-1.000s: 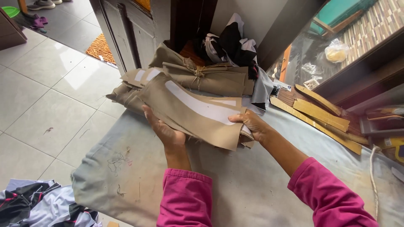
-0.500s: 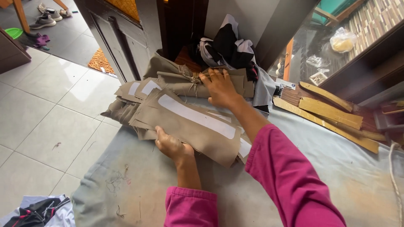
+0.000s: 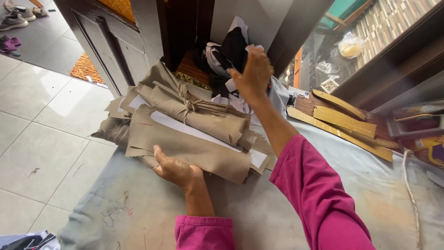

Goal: The person irons a work surface, then unfolds a black and white garment and uses scissors to cut along the edges of the fabric. The person repeatedly repositions the garment and continues cutting along marked lines.

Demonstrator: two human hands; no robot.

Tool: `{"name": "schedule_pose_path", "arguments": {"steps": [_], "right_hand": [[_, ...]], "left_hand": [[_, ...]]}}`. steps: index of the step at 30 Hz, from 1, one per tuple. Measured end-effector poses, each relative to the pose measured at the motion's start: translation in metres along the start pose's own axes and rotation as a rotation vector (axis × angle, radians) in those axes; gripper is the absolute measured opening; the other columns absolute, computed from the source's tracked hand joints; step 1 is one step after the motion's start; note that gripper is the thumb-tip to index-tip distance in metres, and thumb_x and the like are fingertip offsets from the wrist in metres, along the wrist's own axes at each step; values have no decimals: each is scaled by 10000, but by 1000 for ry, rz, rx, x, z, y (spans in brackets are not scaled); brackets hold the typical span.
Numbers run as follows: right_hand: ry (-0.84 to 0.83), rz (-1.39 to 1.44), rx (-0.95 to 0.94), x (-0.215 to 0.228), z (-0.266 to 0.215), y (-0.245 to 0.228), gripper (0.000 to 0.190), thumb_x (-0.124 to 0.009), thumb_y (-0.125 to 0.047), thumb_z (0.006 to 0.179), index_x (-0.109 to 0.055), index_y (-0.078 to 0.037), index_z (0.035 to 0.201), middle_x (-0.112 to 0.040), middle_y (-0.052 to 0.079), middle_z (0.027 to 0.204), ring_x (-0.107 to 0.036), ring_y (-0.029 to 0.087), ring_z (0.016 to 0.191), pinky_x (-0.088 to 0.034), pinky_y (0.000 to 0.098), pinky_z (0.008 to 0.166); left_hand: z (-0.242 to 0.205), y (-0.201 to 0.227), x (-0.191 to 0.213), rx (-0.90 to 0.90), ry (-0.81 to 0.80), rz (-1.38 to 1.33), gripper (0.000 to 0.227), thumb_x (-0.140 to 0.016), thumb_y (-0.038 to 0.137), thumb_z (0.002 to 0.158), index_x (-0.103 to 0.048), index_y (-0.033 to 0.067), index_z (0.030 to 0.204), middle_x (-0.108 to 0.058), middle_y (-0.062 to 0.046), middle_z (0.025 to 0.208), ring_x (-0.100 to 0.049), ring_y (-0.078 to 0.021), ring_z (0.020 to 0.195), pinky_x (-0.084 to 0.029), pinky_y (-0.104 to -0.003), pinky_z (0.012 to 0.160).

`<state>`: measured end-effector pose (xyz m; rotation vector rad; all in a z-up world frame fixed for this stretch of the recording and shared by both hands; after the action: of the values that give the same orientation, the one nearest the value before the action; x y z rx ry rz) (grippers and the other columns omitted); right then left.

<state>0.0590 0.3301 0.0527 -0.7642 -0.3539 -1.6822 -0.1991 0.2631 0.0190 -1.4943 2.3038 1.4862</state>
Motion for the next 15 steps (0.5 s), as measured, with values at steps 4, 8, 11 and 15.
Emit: {"name": "schedule_pose_path", "arguments": {"steps": [4,8,11,15], "right_hand": [[-210,-51,-473,-20,6,96,346,-656,-291,788,-555,-119,1071,-538,159,1122,-494,349,1111,-335,522,934],[152,478,-563,57,10,168,238,-545,-212,885,-611,-57,1053,-623,174,988,-596,341,986,-402,456,867],[424,792,-735,248,9,91,193,-598,-61,844,-481,-211,808,-416,-65,745,-444,43,621,-325,194,462],[452,1241,-560,418,-83,76,232,-575,-140,882,-658,-160,1098,-643,17,1216,-612,174,1245,-484,338,1220]], "left_hand": [[-4,15,-8,-58,-13,25,570,-654,339,867,-376,12,1242,-388,-172,1158,-426,-253,1144,-360,-435,993],[-9,24,-10,-83,-34,-5,720,-647,339,865,-276,-58,1338,-311,-293,1327,-313,-346,1297,-274,-480,1065],[-13,24,-14,11,81,-13,757,-589,336,690,-346,55,1350,-461,-54,1323,-488,-159,1214,-373,-278,1007],[10,0,-4,120,48,33,971,-582,441,685,-109,32,1427,-268,-104,1474,-352,-194,1339,-296,-342,1075]]}}
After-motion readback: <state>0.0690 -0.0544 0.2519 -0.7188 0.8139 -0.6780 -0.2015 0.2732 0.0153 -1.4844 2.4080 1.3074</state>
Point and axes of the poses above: each hand's wrist, its own z-axis towards the middle knuckle, its own x-axis out of the back of the hand, y = z × x, the point moved 1 cm from there along z, towards the middle knuckle
